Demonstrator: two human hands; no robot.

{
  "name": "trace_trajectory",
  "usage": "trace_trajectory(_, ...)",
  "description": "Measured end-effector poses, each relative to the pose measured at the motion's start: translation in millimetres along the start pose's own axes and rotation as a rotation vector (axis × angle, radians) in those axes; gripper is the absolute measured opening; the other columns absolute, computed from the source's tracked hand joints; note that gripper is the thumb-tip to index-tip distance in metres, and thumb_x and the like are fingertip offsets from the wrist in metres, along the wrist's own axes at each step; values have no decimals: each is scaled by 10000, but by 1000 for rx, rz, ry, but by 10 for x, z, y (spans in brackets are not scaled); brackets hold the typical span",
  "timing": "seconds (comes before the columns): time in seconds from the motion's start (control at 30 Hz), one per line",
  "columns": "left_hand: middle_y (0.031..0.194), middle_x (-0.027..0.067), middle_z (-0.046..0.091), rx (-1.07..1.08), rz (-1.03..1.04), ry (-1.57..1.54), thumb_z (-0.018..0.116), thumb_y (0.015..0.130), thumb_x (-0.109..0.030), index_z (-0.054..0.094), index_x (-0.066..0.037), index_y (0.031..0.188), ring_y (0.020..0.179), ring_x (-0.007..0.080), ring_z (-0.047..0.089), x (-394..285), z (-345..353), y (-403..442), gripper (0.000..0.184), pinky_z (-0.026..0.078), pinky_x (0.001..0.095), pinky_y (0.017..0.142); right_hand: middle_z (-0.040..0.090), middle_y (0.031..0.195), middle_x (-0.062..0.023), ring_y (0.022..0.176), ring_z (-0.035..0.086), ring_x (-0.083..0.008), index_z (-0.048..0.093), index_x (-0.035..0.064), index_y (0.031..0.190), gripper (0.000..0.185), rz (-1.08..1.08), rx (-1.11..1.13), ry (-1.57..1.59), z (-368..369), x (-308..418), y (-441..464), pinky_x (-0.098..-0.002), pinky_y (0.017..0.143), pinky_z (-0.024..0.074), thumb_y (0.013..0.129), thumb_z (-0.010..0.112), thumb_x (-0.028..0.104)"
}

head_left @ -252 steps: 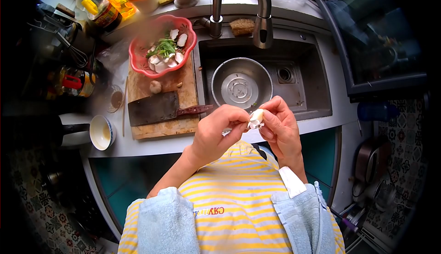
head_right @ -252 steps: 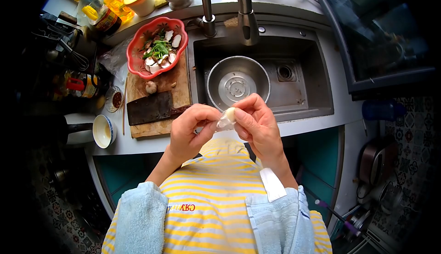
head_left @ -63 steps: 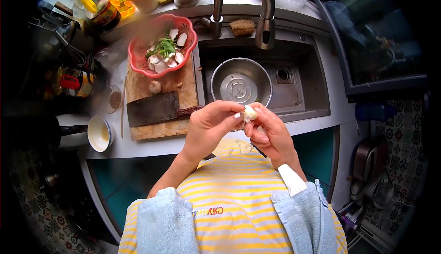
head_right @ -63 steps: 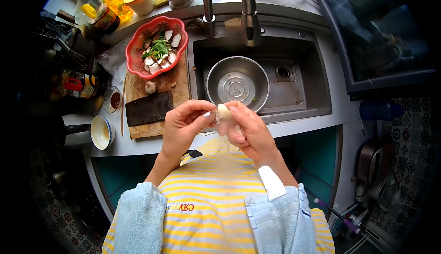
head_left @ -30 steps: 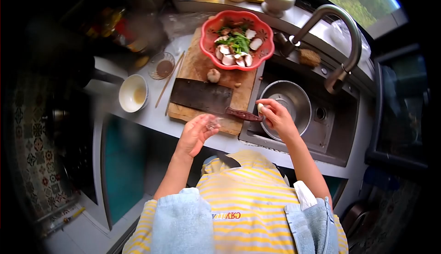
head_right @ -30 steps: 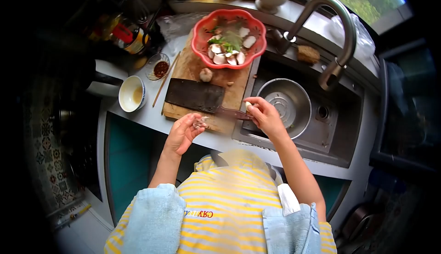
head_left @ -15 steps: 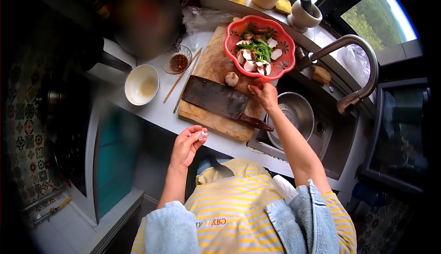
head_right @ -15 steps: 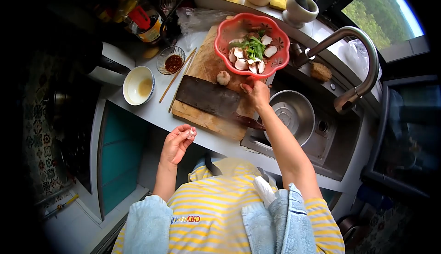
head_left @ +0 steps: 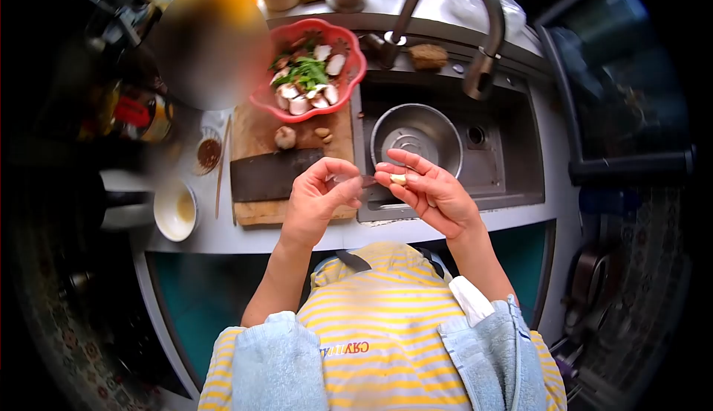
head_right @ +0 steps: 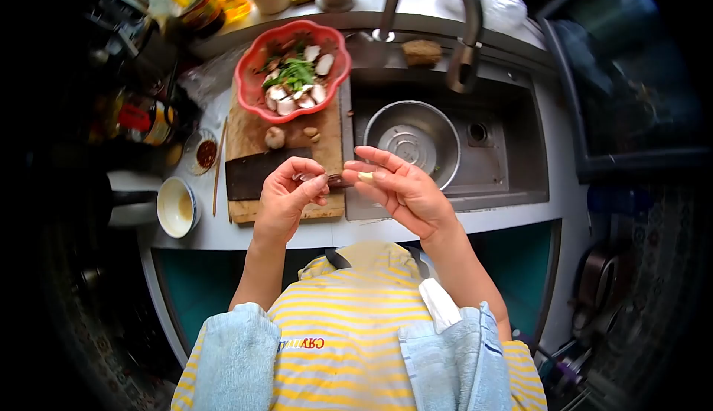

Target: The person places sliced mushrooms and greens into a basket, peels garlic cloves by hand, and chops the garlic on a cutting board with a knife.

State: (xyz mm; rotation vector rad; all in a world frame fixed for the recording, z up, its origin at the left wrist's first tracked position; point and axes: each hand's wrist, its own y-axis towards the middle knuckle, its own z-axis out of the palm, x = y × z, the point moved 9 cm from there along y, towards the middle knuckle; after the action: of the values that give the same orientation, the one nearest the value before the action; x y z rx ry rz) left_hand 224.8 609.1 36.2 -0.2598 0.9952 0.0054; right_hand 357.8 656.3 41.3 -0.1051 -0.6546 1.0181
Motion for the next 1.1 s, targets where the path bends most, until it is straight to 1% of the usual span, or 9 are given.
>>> trace_trajectory(0.1,845,35,606,74,19,107,615,818,-36,581,-18,970,739,87,587,-36,364,15,157,511,216,600,503,1200,-201,1105,528,-278,328,-29,1297,454,-149,-43,-136,69,207,-283,-289,852,506,872,485,-6)
trace_trajectory(0.23,882,54,622,143,-14,121,602,838,-64,584,1,992,726,85,587,59,729,31,168,517,224,610,509,1223,-167,1058,556,-191,268,17,1354,516,-298,-6,-353,119,376,-535,-258,788,518,887,488,34)
trace_trajectory(0.37,902,76,626,158,-120,-51,597,850,-98,564,1,1025,754,108,608,204,836,59,203,523,232,620,497,1250,-148,1024,554,-120,253,44,1374,519,-382,-53,-496,106,473,-664,-190,680,498,899,462,36)
trace_trajectory(0.47,894,79,627,155,-134,-72,593,856,-117,556,-14,1030,769,117,619,248,904,44,205,524,237,633,489,1264,-137,972,549,-68,261,51,1376,515,-378,33,-363,95,481,-689,-150,599,452,900,457,33)
trace_trajectory(0.67,848,73,627,137,-110,-90,614,843,-128,569,-1,994,742,120,625,301,931,-24,203,534,241,661,509,1244,-104,788,500,15,300,48,1355,507,-276,-9,-346,27,395,-602,-115,499,341,892,506,64)
trace_trajectory(0.77,838,69,628,99,-41,-49,614,842,-111,582,-2,966,740,112,622,257,919,-64,169,534,239,654,576,1080,-52,671,451,28,428,33,1245,396,-281,-110,-376,-56,414,-587,-116,473,308,877,557,106)
trace_trajectory(0.87,842,63,635,56,84,89,616,838,-98,599,-2,975,725,109,616,161,918,-96,169,527,233,627,562,880,13,585,391,23,523,34,1083,256,-197,-72,-400,-183,340,-562,-120,455,284,862,595,142)
trace_trajectory(0.97,811,59,636,36,49,68,618,838,-103,616,5,947,708,97,607,156,937,-129,153,525,230,621,513,774,45,546,351,21,553,44,992,190,-169,-81,-344,-195,310,-563,-118,448,269,856,608,164)
trace_trajectory(1.1,799,60,641,29,16,84,611,843,-100,621,15,954,689,95,606,143,962,-138,160,525,231,612,515,770,49,554,357,15,551,49,1003,204,-158,-58,-333,-220,319,-556,-124,456,274,855,611,176)
